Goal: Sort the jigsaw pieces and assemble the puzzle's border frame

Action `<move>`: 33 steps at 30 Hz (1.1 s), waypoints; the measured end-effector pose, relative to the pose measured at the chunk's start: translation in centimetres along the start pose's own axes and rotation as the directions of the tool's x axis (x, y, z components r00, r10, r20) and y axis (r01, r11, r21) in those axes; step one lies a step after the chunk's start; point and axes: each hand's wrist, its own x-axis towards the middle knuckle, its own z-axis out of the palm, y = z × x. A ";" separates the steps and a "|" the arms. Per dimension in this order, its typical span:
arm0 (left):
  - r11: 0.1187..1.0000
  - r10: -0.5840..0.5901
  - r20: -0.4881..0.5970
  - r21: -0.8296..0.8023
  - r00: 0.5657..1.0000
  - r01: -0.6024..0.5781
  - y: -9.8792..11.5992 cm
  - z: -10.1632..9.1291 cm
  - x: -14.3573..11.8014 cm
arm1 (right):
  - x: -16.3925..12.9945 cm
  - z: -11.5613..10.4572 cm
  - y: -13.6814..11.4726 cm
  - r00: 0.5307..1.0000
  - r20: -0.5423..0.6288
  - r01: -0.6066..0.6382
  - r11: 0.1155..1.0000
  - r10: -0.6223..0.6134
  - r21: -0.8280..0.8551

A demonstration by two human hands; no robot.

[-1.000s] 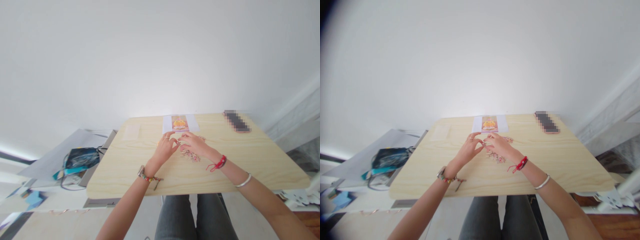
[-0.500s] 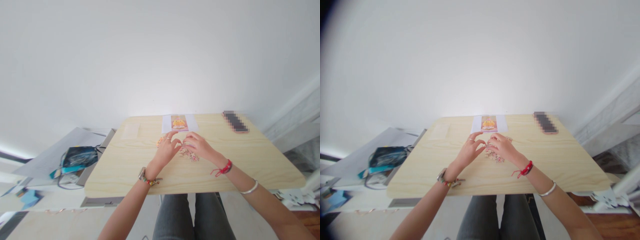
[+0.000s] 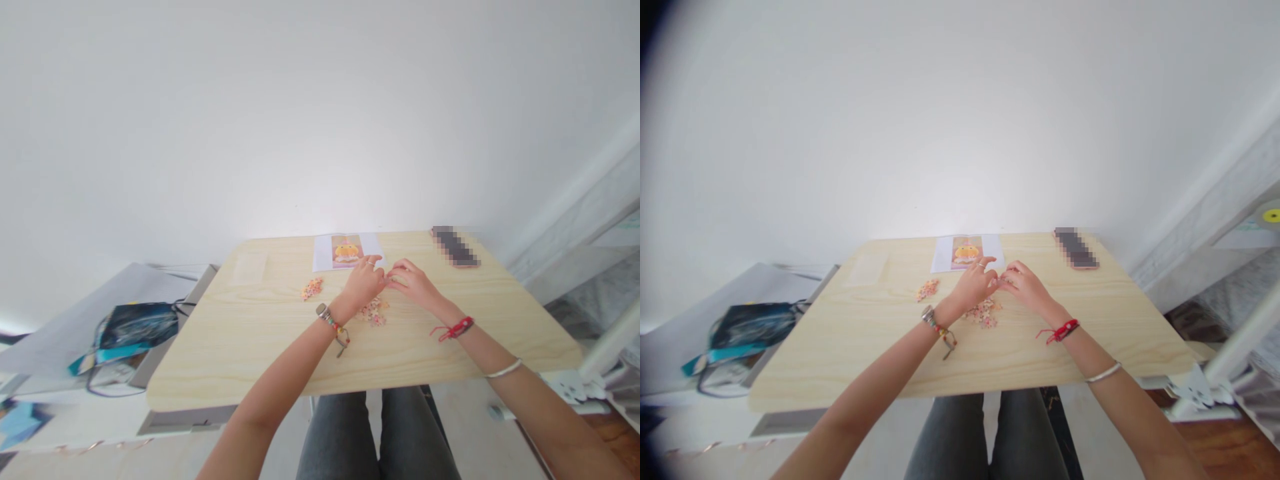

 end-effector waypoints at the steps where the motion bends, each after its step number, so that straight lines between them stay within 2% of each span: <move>1: 1.000 -0.014 0.018 0.007 1.000 0.014 0.1 0.6 0.6 | 0.0 0.0 0.4 1.000 0.000 -0.008 1.000 0.008 -0.006; 4: 0.999 -0.027 0.043 0.021 0.999 0.026 0.3 1.8 1.3 | -0.2 0.3 1.2 1.000 0.011 -0.015 1.000 0.015 -0.020; 7: 0.999 -0.019 0.062 0.028 0.998 0.017 0.3 1.7 0.9 | -0.6 0.7 1.6 0.999 0.042 -0.012 0.999 0.014 -0.040; 10: 0.999 -0.045 0.034 0.018 0.998 0.044 -0.7 0.1 -0.5 | -1.1 0.7 1.6 0.998 0.059 -0.013 0.998 0.016 -0.063; 15: 0.977 -0.210 -0.079 0.019 0.975 0.212 -4.7 -3.2 -5.0 | -1.0 0.2 0.1 0.999 0.032 0.019 1.000 -0.018 -0.018; 19: 0.948 -0.309 -0.026 0.068 0.951 0.310 -6.6 -3.7 -8.0 | 0.4 1.1 -2.6 0.993 0.076 0.090 0.996 -0.092 0.024; 22: 0.948 -0.312 0.043 0.081 0.949 0.308 -6.0 -3.1 -8.5 | 2.2 2.6 -4.6 0.980 0.162 0.120 0.993 -0.118 -0.006; 26: 0.948 -0.313 0.075 0.091 0.947 0.306 -4.6 -2.5 -7.7 | 4.2 4.3 -5.7 0.967 0.247 0.084 0.994 -0.064 -0.070; 30: 0.953 -0.301 0.125 0.082 0.945 0.293 -4.5 -2.4 -7.1 | 4.5 4.9 -5.4 0.962 0.266 0.086 0.994 -0.063 -0.074; 33: 0.956 -0.293 0.121 0.055 0.948 0.289 -4.9 -2.2 -7.2 | 3.9 5.0 -5.5 0.968 0.243 0.080 0.995 -0.062 -0.064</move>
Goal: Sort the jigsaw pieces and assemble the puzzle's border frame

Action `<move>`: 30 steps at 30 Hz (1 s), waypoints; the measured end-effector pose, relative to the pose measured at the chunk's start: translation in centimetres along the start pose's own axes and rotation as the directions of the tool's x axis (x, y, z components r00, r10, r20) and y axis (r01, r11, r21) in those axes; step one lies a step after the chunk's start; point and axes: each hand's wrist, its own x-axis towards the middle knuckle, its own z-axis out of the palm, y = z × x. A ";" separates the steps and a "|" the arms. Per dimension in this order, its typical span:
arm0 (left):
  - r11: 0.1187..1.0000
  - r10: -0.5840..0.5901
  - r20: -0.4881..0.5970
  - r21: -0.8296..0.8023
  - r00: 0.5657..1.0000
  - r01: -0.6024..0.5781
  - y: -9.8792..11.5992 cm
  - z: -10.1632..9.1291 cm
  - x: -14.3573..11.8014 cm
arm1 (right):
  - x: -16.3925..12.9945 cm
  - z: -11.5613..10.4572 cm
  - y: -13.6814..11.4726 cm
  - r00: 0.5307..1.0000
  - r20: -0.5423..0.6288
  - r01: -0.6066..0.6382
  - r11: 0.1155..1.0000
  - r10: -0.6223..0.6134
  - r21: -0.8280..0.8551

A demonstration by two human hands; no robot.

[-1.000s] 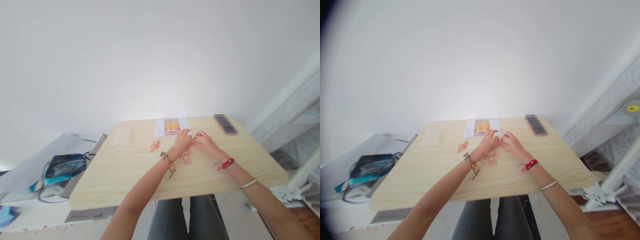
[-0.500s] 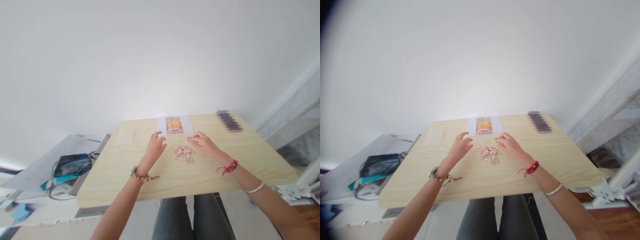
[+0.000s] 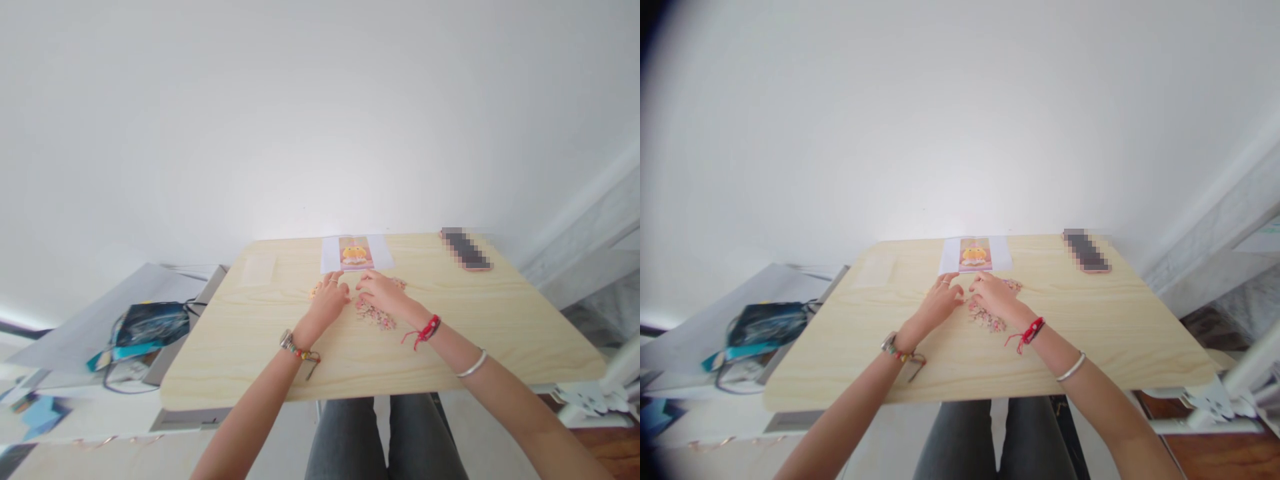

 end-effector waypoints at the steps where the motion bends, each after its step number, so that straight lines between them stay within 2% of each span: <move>1: 1.000 0.004 -0.007 -0.026 1.000 -0.004 -0.1 0.0 -0.1 | -0.2 0.0 -0.2 1.000 -0.012 0.003 1.000 -0.003 -0.001; 5: 0.980 0.007 0.012 -0.198 1.000 -0.004 -0.6 -0.6 -0.4 | -1.1 0.2 -1.5 0.991 -0.111 0.061 0.995 -0.070 -0.080; 9: 0.909 0.006 0.134 -0.413 0.991 0.050 -0.9 -2.4 -0.9 | -2.0 0.3 -2.7 0.942 -0.276 0.133 0.968 -0.190 -0.211; 13: 0.733 0.011 0.333 -0.644 0.943 0.219 -0.5 -4.6 -1.5 | -2.6 0.0 -3.2 0.876 -0.380 0.205 0.943 -0.296 -0.261; 16: 0.575 0.140 0.429 -0.769 0.892 0.280 0.0 -5.6 -1.8 | -3.0 -0.4 -3.3 0.850 -0.412 0.228 0.934 -0.329 -0.275; 18: 0.504 0.182 0.456 -0.804 0.871 0.316 0.2 -5.8 -1.9 | -3.1 -0.9 -3.3 0.834 -0.416 0.254 0.922 -0.362 -0.293; 22: 0.357 0.143 0.488 -0.837 0.861 0.415 0.3 -5.3 -2.1 | -3.1 -2.0 -3.4 0.807 -0.415 0.321 0.902 -0.420 -0.289; 26: 0.176 0.187 0.506 -0.861 0.842 0.478 0.4 -4.7 -2.2 | -3.0 -2.7 -3.5 0.803 -0.410 0.354 0.899 -0.434 -0.258; 28: 0.129 0.196 0.508 -0.861 0.839 0.491 0.6 -4.6 -2.3 | -3.0 -2.7 -3.5 0.807 -0.409 0.347 0.903 -0.425 -0.254; 30: 0.142 0.182 0.502 -0.864 0.845 0.483 0.7 -4.6 -2.3 | -3.0 -2.6 -3.5 0.816 -0.411 0.329 0.911 -0.407 -0.250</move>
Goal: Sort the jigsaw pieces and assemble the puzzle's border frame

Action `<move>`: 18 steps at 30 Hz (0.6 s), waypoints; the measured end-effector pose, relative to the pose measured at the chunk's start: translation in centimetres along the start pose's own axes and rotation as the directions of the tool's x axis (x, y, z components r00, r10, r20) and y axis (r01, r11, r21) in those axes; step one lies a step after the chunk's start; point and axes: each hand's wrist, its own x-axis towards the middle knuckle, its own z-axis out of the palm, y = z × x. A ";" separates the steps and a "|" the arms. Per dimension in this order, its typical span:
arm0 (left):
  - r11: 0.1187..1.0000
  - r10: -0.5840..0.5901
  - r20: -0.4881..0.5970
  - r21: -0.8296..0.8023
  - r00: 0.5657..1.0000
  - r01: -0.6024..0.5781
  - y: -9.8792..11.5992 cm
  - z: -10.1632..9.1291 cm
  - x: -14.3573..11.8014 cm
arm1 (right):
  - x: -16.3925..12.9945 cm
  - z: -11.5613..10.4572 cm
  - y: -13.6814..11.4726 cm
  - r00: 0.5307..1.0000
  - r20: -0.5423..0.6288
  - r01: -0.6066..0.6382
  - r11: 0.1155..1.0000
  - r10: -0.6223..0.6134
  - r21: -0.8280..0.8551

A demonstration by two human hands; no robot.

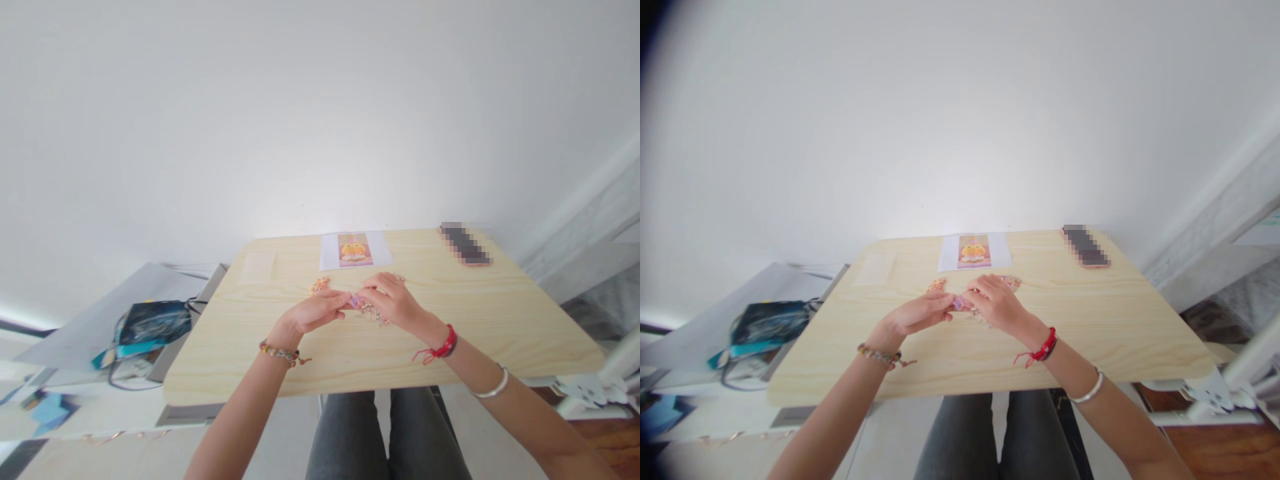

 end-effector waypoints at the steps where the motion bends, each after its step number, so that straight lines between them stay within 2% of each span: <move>1: 0.999 0.014 -0.029 0.045 0.999 -0.013 0.0 0.1 -0.1 | 0.0 0.1 0.0 1.000 0.001 -0.014 1.000 0.014 -0.002; 3: 0.975 0.103 -0.155 0.209 0.983 -0.069 0.1 0.2 -0.2 | -0.1 0.2 -0.1 0.999 0.000 -0.048 0.999 0.048 -0.001; 4: 0.940 0.185 -0.233 0.326 0.955 -0.102 0.0 0.3 -0.3 | -0.1 0.3 -0.1 0.998 0.000 -0.067 0.998 0.067 0.001; 6: 0.802 0.397 -0.334 0.580 0.855 -0.146 -0.1 0.7 -0.5 | -0.2 0.4 -0.2 0.994 0.006 -0.109 0.994 0.109 0.009; 8: 0.615 0.581 -0.315 0.774 0.750 -0.151 -0.5 1.1 -0.5 | -0.4 0.5 -0.2 0.988 0.023 -0.152 0.988 0.151 0.012; 10: 0.455 0.681 -0.247 0.880 0.690 -0.134 -0.9 1.6 -0.5 | -0.5 0.6 -0.2 0.983 0.043 -0.180 0.984 0.179 0.008; 12: 0.356 0.727 -0.202 0.928 0.656 -0.108 -1.2 2.0 -0.4 | -0.6 0.7 -0.2 0.980 0.057 -0.191 0.982 0.190 0.003; 14: 0.295 0.747 -0.180 0.952 0.640 -0.076 -1.3 2.1 -0.4 | -0.5 0.8 -0.3 0.980 0.065 -0.191 0.982 0.190 0.004; 18: 0.241 0.756 -0.170 0.970 0.632 -0.027 -1.5 1.8 -0.6 | -0.2 1.2 -0.3 0.980 0.094 -0.179 0.984 0.178 0.008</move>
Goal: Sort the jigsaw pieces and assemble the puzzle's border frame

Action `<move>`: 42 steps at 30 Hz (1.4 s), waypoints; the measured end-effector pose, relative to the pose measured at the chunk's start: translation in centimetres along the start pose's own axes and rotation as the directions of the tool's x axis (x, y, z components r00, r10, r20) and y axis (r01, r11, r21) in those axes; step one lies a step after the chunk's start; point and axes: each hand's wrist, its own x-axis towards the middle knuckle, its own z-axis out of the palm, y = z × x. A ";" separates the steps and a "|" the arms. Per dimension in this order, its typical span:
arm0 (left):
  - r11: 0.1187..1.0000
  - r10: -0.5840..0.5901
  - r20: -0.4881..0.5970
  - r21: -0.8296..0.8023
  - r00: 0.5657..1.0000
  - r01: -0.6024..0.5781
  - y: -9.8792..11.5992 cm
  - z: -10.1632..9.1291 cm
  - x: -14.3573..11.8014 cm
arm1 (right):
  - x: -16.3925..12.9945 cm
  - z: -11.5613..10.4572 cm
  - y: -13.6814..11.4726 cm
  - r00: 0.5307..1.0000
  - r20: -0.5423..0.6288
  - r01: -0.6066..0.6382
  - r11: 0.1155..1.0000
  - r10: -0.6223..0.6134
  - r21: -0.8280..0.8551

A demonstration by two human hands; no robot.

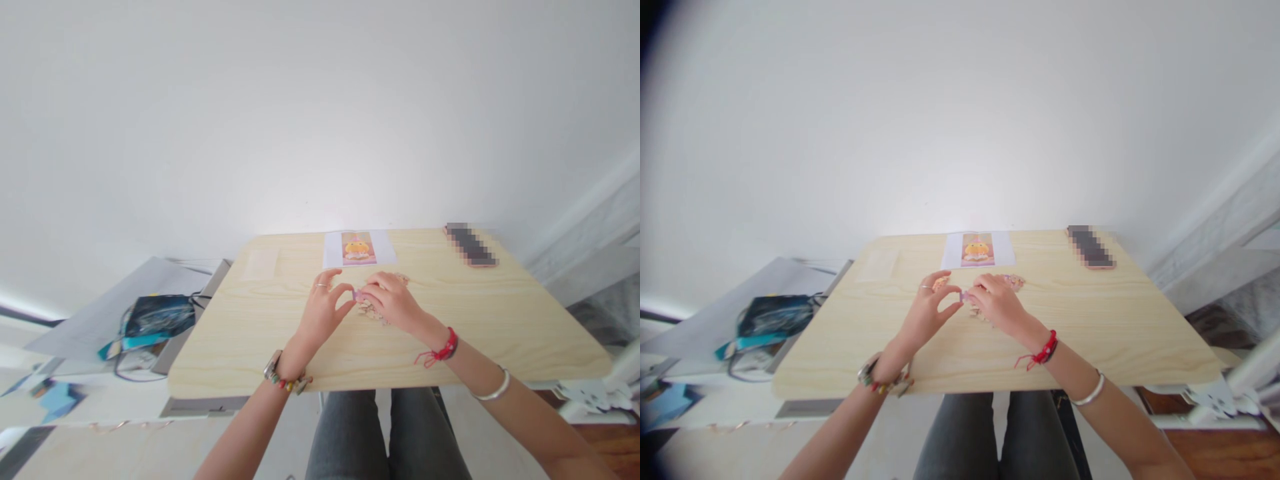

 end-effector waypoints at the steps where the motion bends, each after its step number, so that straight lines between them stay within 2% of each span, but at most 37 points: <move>1: 1.000 -0.008 -0.001 0.008 1.000 0.008 -0.1 0.1 0.0 | 0.1 0.1 0.1 1.000 0.010 -0.003 1.000 0.003 0.003; 5: 0.999 -0.034 0.023 0.014 0.999 0.034 0.0 1.1 1.2 | -0.2 -0.1 1.2 0.998 0.021 -0.053 0.999 0.053 0.001; 8: 1.000 0.000 0.116 0.013 0.993 -0.002 1.0 3.0 3.3 | -1.6 -0.9 3.1 0.995 0.013 -0.103 0.995 0.103 -0.013; 12: 0.999 0.039 0.279 -0.024 0.960 -0.034 2.9 6.0 6.0 | -4.1 -2.1 6.2 0.973 0.061 -0.223 0.975 0.223 -0.011; 16: 0.999 0.038 0.346 -0.040 0.937 -0.025 3.7 7.8 6.8 | -6.2 -2.5 8.3 0.940 0.141 -0.309 0.950 0.312 -0.044; 19: 1.000 0.000 0.339 -0.012 0.941 0.004 2.9 7.5 6.2 | -6.9 -2.4 9.1 0.918 0.185 -0.343 0.937 0.350 -0.071; 24: 0.993 -0.112 0.318 0.070 0.942 0.094 0.2 5.0 4.5 | -7.0 -2.4 9.3 0.890 0.235 -0.376 0.921 0.390 -0.103; 28: 0.988 -0.152 0.312 0.077 0.938 0.134 -1.0 3.8 3.4 | -6.4 -2.5 8.5 0.901 0.201 -0.366 0.922 0.385 -0.126; 31: 0.986 -0.162 0.320 0.078 0.933 0.144 -1.0 3.8 3.1 | -5.0 -2.1 6.9 0.910 0.196 -0.357 0.931 0.364 -0.069; 33: 0.987 -0.158 0.327 0.070 0.932 0.143 -0.8 4.0 3.2 | -3.8 -1.6 5.7 0.897 0.258 -0.361 0.931 0.360 -0.044; 38: 0.990 -0.140 0.298 0.014 0.944 0.142 -0.5 4.2 3.1 | -1.5 -0.4 3.8 0.814 0.383 -0.391 0.900 0.436 -0.193; 40: 0.989 -0.139 0.298 0.004 0.944 0.145 -0.7 4.3 3.0 | -1.3 -0.3 3.8 0.801 0.390 -0.397 0.890 0.454 -0.222; 42: 0.989 -0.141 0.309 0.003 0.941 0.147 -0.8 4.5 3.0 | -1.3 -0.3 3.9 0.806 0.389 -0.381 0.894 0.446 -0.234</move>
